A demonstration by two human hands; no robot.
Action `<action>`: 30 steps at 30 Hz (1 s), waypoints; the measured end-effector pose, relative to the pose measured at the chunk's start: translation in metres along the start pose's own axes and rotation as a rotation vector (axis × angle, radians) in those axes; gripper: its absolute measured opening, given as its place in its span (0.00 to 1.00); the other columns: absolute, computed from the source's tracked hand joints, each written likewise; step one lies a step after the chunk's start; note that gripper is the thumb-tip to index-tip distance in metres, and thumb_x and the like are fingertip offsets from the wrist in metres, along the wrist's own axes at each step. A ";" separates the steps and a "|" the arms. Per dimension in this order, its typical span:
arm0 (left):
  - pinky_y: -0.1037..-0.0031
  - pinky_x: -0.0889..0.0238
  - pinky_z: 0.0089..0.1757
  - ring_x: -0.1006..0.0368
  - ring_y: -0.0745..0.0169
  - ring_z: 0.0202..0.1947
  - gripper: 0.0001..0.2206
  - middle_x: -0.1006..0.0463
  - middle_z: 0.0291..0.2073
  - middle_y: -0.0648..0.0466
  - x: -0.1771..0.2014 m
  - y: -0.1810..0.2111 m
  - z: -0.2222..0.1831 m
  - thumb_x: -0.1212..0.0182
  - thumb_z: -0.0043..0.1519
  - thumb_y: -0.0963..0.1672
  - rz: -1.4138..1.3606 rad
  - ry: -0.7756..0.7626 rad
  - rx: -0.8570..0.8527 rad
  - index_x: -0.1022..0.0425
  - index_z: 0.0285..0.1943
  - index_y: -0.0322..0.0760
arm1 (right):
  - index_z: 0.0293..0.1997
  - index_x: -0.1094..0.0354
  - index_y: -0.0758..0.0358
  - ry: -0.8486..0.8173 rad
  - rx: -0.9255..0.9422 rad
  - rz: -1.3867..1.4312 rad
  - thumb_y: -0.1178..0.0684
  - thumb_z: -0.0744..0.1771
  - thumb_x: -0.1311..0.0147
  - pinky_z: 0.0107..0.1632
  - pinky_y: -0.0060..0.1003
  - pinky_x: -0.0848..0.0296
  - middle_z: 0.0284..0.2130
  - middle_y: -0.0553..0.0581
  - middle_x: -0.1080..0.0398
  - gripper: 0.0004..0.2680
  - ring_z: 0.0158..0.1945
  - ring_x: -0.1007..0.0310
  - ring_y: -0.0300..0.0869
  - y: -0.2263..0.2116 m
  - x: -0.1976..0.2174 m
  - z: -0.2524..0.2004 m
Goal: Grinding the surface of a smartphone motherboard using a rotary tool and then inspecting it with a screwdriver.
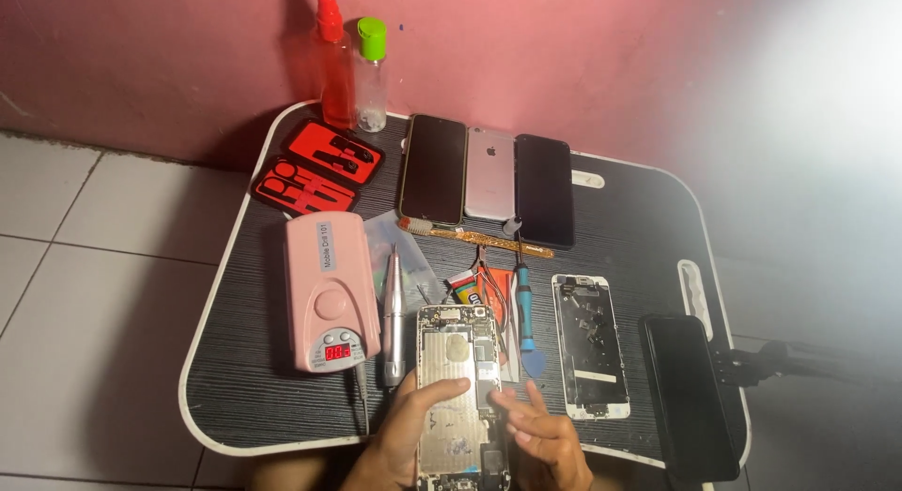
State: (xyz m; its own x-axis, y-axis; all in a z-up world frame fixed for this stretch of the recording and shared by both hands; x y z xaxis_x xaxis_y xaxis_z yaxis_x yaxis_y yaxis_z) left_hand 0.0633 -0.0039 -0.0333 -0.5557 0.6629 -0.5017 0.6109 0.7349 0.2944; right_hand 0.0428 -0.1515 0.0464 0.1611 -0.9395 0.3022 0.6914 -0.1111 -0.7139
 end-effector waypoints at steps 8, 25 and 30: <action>0.48 0.29 0.40 0.21 0.29 0.41 0.22 0.18 0.44 0.28 -0.009 0.003 -0.004 0.42 0.54 0.34 -0.110 -0.086 -0.002 0.25 0.61 0.26 | 0.63 0.39 0.65 -0.334 -0.225 0.015 0.58 0.71 0.53 0.77 0.68 0.64 0.62 0.71 0.38 0.13 0.73 0.46 0.68 0.045 0.001 -0.050; 0.53 0.31 0.42 0.23 0.33 0.41 0.21 0.18 0.43 0.30 -0.013 0.010 -0.027 0.41 0.55 0.36 -0.077 0.043 0.041 0.23 0.59 0.28 | 0.47 0.36 0.67 -0.109 0.060 -0.351 0.62 0.69 0.56 0.65 0.73 0.31 0.47 0.68 0.26 0.05 0.56 0.20 0.68 -0.006 -0.002 -0.002; 0.54 0.31 0.45 0.23 0.39 0.44 0.20 0.18 0.46 0.37 -0.002 0.007 -0.007 0.37 0.54 0.36 0.065 0.068 -0.028 0.25 0.58 0.29 | 0.39 0.35 0.71 -0.237 0.267 -0.401 0.46 0.71 0.52 0.55 0.76 0.25 0.41 0.68 0.30 0.14 0.52 0.21 0.71 -0.012 -0.010 -0.001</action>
State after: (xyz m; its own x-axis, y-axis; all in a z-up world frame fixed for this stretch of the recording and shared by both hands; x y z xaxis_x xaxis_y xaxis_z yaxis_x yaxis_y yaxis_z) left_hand 0.0647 0.0015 -0.0247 -0.5531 0.7168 -0.4245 0.6317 0.6931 0.3473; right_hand 0.0321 -0.1409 0.0510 -0.0192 -0.7384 0.6741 0.8816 -0.3305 -0.3369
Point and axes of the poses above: each hand's wrist, its own z-axis towards the middle knuckle, its own x-axis out of the back of the hand, y = z × x, the point moved 9 cm from there along z, towards the middle knuckle
